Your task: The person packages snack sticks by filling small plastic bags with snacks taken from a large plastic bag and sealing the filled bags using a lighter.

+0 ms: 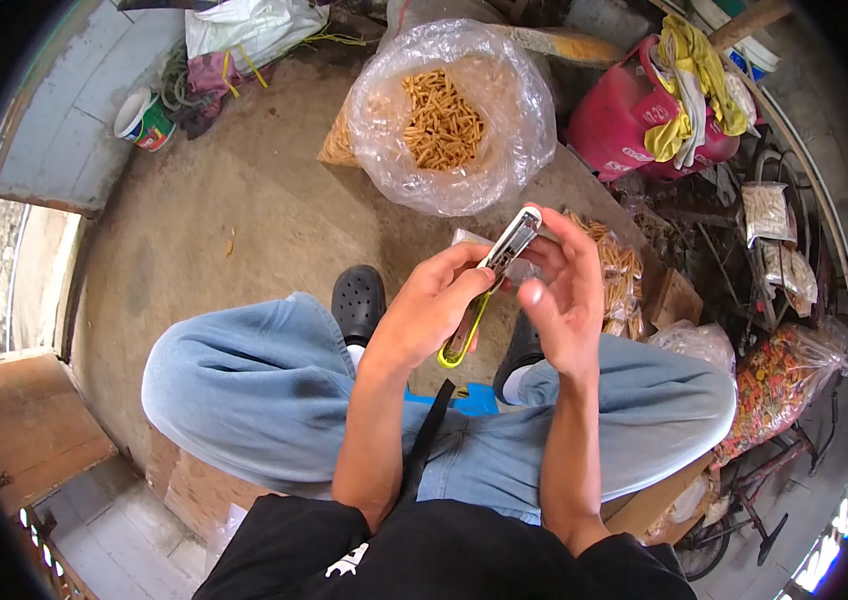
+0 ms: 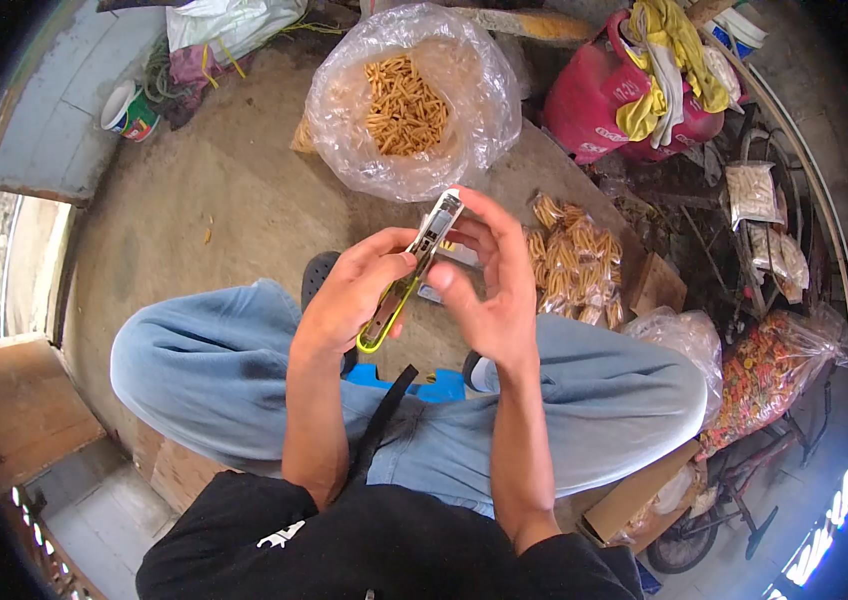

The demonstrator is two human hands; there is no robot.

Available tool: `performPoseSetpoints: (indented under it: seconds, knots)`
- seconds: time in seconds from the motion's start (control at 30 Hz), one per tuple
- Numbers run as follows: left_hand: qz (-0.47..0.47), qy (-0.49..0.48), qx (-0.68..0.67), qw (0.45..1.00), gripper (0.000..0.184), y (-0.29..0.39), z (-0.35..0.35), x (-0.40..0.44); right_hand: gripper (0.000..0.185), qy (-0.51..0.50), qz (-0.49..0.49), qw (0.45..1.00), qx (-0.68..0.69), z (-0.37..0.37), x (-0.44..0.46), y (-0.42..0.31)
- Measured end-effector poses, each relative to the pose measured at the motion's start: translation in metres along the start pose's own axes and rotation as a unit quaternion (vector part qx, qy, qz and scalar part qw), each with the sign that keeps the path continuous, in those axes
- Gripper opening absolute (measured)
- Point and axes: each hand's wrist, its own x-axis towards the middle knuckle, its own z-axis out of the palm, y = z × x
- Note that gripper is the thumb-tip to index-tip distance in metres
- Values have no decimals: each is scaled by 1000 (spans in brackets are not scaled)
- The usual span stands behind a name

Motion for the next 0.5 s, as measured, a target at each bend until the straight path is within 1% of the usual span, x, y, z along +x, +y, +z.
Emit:
performPoseSetpoints:
  seconds: [0.03, 0.07, 0.1, 0.2, 0.27, 0.3, 0.33, 0.4, 0.43, 0.5]
  knots:
    - [39, 6, -19, 999, 29, -3, 0, 1, 109, -64, -109, 987, -104, -6, 1, 6]
    - [79, 11, -39, 996, 32, -5, 0, 2, 123, -126, -215, 946, -206, -10, 1, 10]
    - [71, 13, -42, 996, 32, -3, 2, -2, 123, -125, -207, 948, -205, -4, -3, 6]
    - [98, 25, -17, 995, 29, 1, 2, -3, 145, -69, -201, 952, -221, 18, -11, 6]
    - [99, 16, -82, 992, 35, 1, -2, -2, 146, -68, -215, 949, -220, 19, -10, 9]
    - [99, 16, -80, 992, 35, 1, -1, -2, 146, -69, -226, 946, -221, 18, -10, 10]
    - [90, 35, -63, 993, 43, 1, 2, -2, 146, -68, -227, 946, -220, 18, -10, 8]
    - [82, 52, -45, 994, 51, 0, 7, 2, 144, -98, -228, 932, -264, 17, -10, 3]
    - [113, 47, -61, 991, 56, -2, 10, 5, 144, -97, -229, 932, -265, 18, -11, 2]
    - [143, 42, -75, 986, 62, -6, 9, 9, 139, -78, -232, 920, -304, 20, -11, 2]
